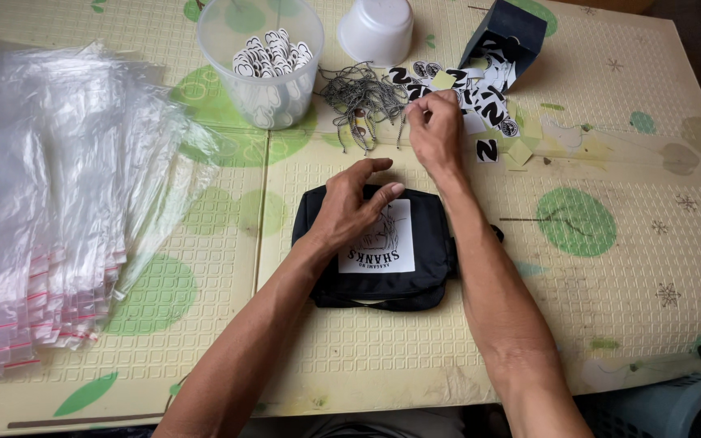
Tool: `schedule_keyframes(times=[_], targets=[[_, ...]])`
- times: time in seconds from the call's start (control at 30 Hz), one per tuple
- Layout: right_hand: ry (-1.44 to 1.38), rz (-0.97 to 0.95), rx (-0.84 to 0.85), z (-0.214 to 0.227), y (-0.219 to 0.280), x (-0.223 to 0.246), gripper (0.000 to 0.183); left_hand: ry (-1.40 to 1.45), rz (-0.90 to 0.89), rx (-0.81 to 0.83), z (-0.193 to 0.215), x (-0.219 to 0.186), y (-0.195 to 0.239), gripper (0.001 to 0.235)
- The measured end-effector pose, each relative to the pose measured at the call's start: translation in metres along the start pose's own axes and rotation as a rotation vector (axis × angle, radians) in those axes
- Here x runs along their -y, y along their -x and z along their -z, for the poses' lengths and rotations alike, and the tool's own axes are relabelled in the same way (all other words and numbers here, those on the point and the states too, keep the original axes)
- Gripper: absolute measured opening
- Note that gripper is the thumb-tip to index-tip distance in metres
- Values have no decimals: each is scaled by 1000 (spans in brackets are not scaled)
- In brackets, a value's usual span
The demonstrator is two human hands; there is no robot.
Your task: The person cleans a black shoulder bag using a small blue brush, focusing on the zipper and the front surface. They then attach a metal chain and a small white tag to the bag's zipper pull.
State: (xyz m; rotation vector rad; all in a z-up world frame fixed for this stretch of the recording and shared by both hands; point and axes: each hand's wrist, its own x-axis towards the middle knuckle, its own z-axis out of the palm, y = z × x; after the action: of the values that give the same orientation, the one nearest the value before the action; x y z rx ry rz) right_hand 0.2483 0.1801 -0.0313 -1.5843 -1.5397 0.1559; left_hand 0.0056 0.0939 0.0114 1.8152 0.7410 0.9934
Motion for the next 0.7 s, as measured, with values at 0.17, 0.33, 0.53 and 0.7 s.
schedule_keyframes(times=[0.17, 0.33, 0.53, 0.7], targets=[[-279, -76, -76, 23, 2, 37, 10, 79, 50, -32, 7, -21, 3, 47], [-432, -160, -142, 47, -1, 73, 11, 99, 113, -202, 3, 1, -9, 35], [-544, -115, -17, 81, 11, 118, 6, 148, -17, -467, 2, -3, -9, 15], [-736, -198, 435, 95, 27, 143, 16, 124, -257, -498, 7, -10, -8, 10]])
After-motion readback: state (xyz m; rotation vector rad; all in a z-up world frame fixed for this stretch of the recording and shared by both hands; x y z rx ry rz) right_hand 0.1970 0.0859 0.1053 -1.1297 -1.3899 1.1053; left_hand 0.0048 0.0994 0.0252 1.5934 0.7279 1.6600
